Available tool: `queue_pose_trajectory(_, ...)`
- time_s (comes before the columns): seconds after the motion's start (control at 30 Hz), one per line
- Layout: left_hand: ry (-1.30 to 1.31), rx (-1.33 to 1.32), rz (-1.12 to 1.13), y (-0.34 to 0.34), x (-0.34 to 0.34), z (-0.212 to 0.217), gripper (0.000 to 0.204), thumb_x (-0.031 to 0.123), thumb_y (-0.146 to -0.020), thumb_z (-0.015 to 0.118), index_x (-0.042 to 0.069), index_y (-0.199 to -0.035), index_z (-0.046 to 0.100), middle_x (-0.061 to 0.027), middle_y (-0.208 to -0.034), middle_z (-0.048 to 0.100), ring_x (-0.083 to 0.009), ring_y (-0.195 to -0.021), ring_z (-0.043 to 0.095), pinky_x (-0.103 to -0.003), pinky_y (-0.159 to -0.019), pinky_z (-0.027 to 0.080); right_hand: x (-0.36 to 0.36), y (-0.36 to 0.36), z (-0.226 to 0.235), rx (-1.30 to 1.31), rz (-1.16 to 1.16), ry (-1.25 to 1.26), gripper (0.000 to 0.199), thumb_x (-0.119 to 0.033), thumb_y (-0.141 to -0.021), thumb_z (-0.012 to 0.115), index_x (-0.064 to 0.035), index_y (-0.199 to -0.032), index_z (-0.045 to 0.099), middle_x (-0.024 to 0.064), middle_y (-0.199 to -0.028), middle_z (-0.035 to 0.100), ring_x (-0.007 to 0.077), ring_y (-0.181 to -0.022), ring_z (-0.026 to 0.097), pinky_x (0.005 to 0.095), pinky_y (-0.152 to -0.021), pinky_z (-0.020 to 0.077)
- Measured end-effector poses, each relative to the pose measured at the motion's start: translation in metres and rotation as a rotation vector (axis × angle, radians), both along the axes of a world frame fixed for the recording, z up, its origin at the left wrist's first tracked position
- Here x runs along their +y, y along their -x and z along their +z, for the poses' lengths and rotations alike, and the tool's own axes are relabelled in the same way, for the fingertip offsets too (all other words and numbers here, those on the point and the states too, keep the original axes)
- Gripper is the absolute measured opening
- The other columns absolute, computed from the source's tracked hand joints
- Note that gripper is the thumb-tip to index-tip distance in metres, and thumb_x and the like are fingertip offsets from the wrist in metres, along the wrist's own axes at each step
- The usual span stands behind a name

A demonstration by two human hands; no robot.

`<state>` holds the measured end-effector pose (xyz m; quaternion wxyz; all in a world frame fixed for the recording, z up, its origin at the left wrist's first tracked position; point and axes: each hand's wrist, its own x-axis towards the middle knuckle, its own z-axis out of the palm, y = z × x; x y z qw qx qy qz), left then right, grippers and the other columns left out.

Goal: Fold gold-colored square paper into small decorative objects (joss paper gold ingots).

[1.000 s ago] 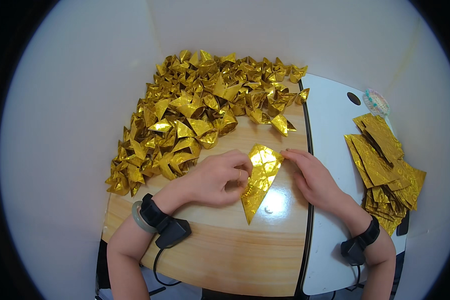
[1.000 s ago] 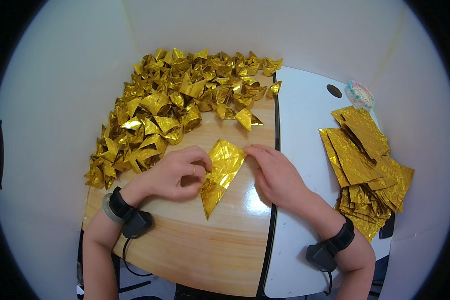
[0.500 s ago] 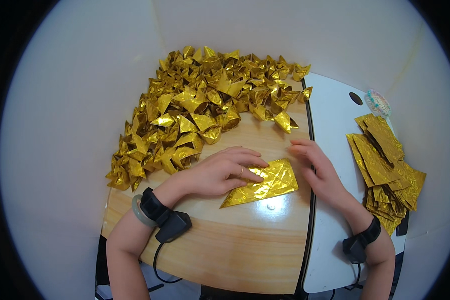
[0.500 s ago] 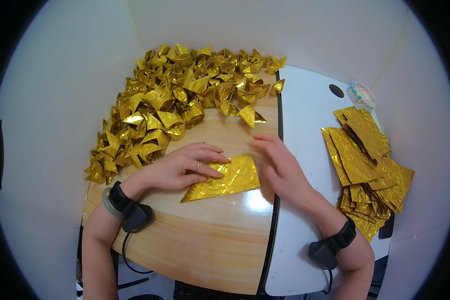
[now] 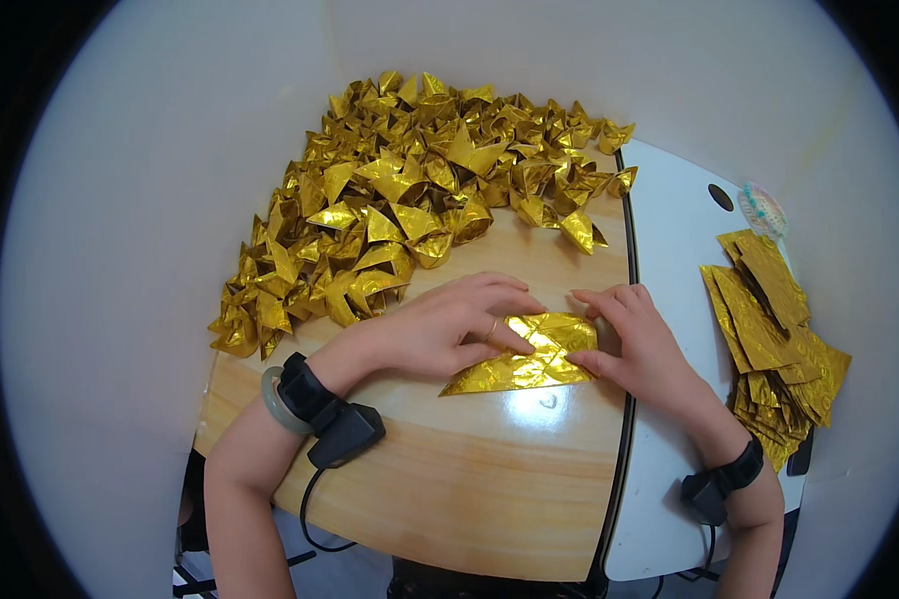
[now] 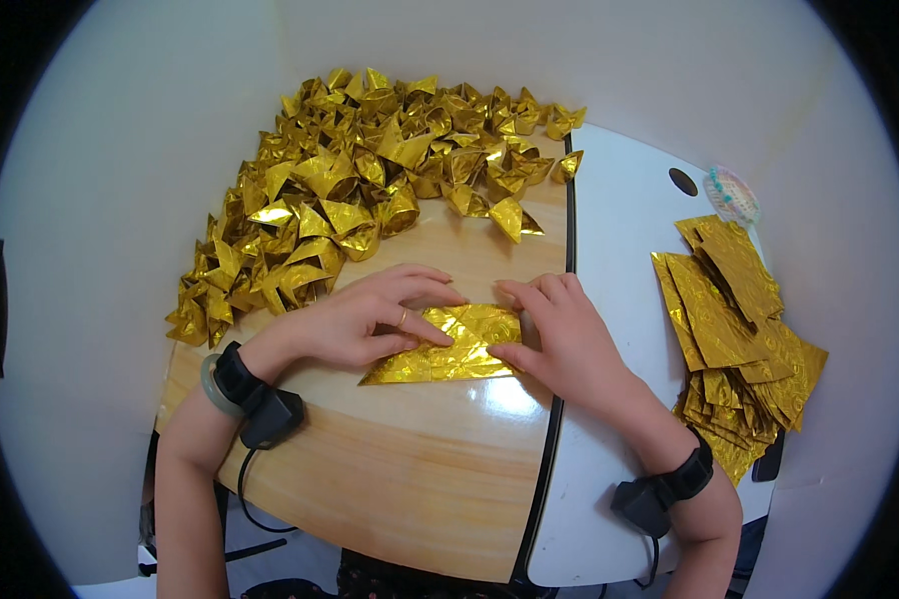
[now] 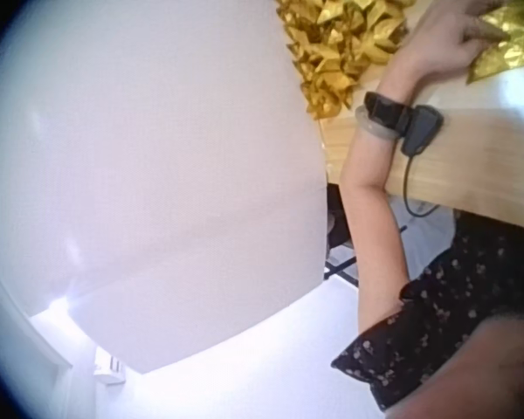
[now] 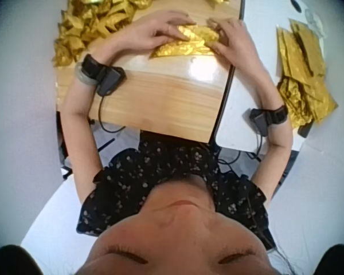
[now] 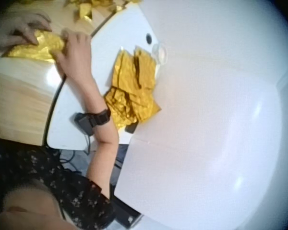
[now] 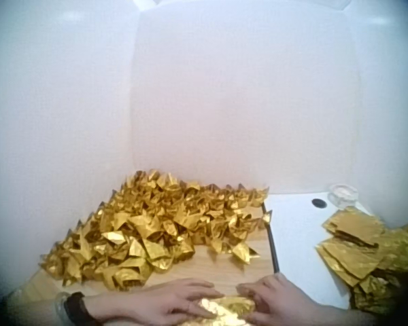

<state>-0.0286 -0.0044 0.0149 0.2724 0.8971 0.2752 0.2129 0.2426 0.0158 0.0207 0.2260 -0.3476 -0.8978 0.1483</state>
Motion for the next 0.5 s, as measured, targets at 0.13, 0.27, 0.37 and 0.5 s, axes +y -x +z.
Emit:
queue_pose_trajectory(0.13,-0.003,-0.027,0.049,-0.001,-0.002,0.000,0.037,0.003,-0.078,0.062,0.010,-0.112,0.069,-0.0127,-0.132,0.052,-0.0306,-0.129,0.041,-0.040,-0.109,0.032,0.010,0.003,0.008,-0.091,0.018,0.359,0.055,-0.022,-0.073,0.078,-0.0046,-0.120,0.056,0.0105,-0.090,0.056,0.0285,-0.091,0.050,0.0378,-0.085,0.0443)
queue_pose_trajectory(0.27,0.065,-0.045,0.048,-0.002,0.000,0.001,0.040,0.001,-0.075,0.060,0.011,-0.113,0.069,-0.0129,-0.131,0.052,-0.0296,-0.129,0.040,-0.040,-0.109,0.033,0.009,0.001,-0.004,0.179,0.029,0.473,0.048,-0.015,-0.077,0.074,-0.0062,-0.121,0.057,0.0054,-0.087,0.060,0.0192,-0.084,0.056,0.0312,-0.075,0.0453)
queue_pose_trajectory(0.37,0.078,-0.088,0.055,-0.001,-0.001,-0.003,0.039,0.000,-0.076,0.060,0.011,-0.112,0.069,-0.0111,-0.130,0.053,-0.0292,-0.128,0.041,-0.040,-0.109,0.033,0.001,0.002,0.006,0.408,0.008,0.826,0.038,-0.009,-0.082,0.067,-0.0053,-0.118,0.059,0.0022,-0.090,0.063,0.0124,-0.079,0.058,0.0264,-0.071,0.0457)
queue_pose_trajectory(0.5,0.068,-0.082,0.040,0.000,0.001,-0.004,0.034,0.000,-0.080,0.063,0.012,-0.110,0.071,-0.0067,-0.135,0.051,-0.0297,-0.130,0.039,-0.042,-0.109,0.034,0.000,-0.001,0.025,0.506,0.048,0.901,0.032,-0.002,-0.081,0.059,-0.0028,-0.113,0.061,0.0018,-0.091,0.064,0.0092,-0.076,0.058,0.0249,-0.073,0.0465)
